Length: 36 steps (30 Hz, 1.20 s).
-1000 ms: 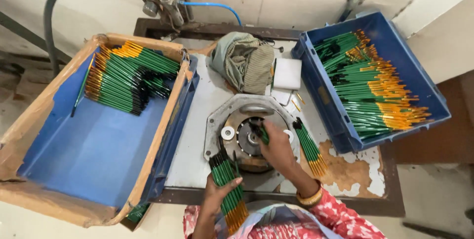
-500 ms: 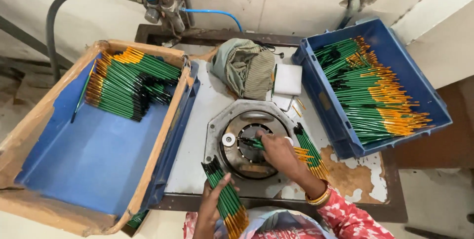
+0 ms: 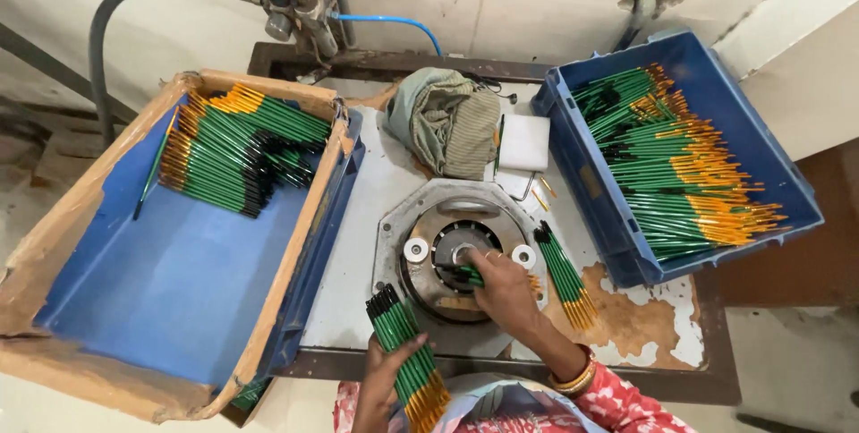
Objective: The person processes green sticks with yellow tips by feeding them into a rotating machine. They pick up bundles of sticks from a blue bin on the left, insert them into the central mechanism, and then place the processed sticks into a blue bin on the right.
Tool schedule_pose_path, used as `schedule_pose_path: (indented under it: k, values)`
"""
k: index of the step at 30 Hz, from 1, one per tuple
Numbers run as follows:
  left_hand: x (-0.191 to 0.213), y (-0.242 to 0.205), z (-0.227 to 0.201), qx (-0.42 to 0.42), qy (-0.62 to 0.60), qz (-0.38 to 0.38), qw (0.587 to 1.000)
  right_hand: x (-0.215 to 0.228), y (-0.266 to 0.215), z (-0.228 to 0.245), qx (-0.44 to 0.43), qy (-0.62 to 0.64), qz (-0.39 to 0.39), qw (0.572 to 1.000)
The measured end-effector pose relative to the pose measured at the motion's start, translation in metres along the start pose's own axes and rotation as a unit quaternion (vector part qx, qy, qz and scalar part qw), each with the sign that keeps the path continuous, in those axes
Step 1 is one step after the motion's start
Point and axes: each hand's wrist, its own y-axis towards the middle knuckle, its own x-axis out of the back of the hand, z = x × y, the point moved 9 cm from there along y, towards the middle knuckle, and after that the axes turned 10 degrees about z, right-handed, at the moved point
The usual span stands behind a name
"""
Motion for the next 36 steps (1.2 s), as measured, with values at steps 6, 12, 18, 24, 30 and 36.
schedule_pose_path:
  k: [6,12,18,24,30,36]
  values:
    - [-0.025,0.003,-0.026,-0.035,0.134,0.029,0.990,0.048,0.026,0.035,-0.086,0.095,-0.002,0.992]
    - [-0.066,-0.006,-0.067,-0.153,0.278,0.135,0.939,-0.031,-0.019,0.047,0.040,0.099,0.363,0.926]
    - [-0.003,0.000,-0.024,-0.013,0.043,-0.097,0.994,0.042,0.002,0.000,-0.010,0.045,-0.010,0.999]
    - [-0.006,-0.011,-0.003,0.019,-0.042,-0.042,0.998,-0.016,0.014,-0.016,-0.068,-0.054,0.154,0.984]
    - [-0.006,-0.014,0.003,0.035,-0.056,-0.016,0.998,-0.022,0.010,-0.020,-0.055,-0.079,0.144,0.985]
    - [0.004,-0.025,-0.008,-0.012,-0.028,-0.021,0.999,-0.008,-0.003,-0.014,-0.118,-0.077,0.076,0.987]
